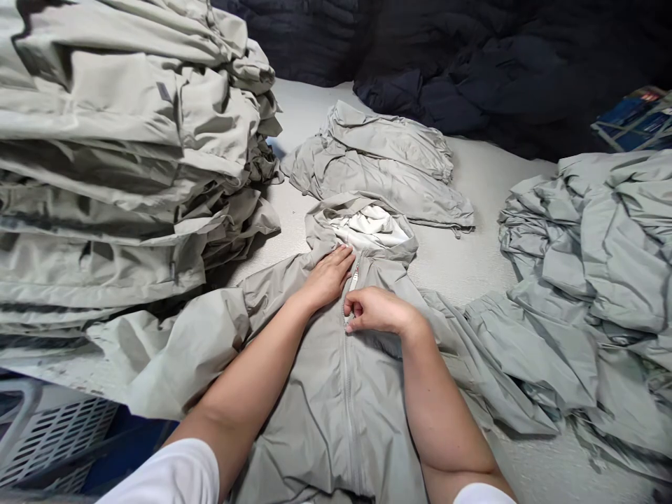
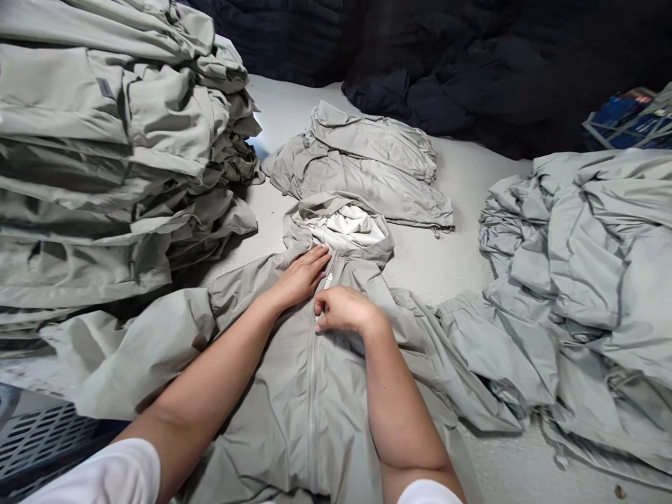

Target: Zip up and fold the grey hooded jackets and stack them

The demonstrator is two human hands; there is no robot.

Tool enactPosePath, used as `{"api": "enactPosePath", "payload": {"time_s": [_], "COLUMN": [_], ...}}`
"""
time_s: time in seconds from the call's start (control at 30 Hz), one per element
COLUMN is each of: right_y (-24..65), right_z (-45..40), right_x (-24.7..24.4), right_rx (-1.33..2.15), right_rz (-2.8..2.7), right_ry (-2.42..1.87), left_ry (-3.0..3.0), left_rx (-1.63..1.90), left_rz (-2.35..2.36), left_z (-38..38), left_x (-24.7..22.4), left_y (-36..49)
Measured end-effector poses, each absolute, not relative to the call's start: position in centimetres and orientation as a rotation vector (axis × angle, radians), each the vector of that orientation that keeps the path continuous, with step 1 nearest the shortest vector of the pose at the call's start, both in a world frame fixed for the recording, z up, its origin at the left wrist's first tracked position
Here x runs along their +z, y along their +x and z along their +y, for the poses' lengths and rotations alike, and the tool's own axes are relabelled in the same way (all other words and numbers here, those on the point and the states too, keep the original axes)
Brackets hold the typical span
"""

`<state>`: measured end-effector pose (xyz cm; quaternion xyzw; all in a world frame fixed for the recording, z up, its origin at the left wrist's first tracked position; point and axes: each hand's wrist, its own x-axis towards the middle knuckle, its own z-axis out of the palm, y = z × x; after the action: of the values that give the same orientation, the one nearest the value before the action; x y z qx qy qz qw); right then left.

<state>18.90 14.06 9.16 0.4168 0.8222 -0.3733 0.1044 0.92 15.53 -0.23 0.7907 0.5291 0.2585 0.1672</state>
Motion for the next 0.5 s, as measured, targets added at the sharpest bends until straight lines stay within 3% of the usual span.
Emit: {"api": "enactPosePath", "payload": {"time_s": [0.5], "right_y": [17.76], "right_z": [13.39], "right_x": [9.95], "right_rx": [-0.868], "right_rz": [2.414], "right_ry": [1.232], "left_ry": [2.227], "left_rx": [0.766], "left_rz": [1.504], "left_z": [15.67], "left_x": [-0.44], "left_y": [0.85]}}
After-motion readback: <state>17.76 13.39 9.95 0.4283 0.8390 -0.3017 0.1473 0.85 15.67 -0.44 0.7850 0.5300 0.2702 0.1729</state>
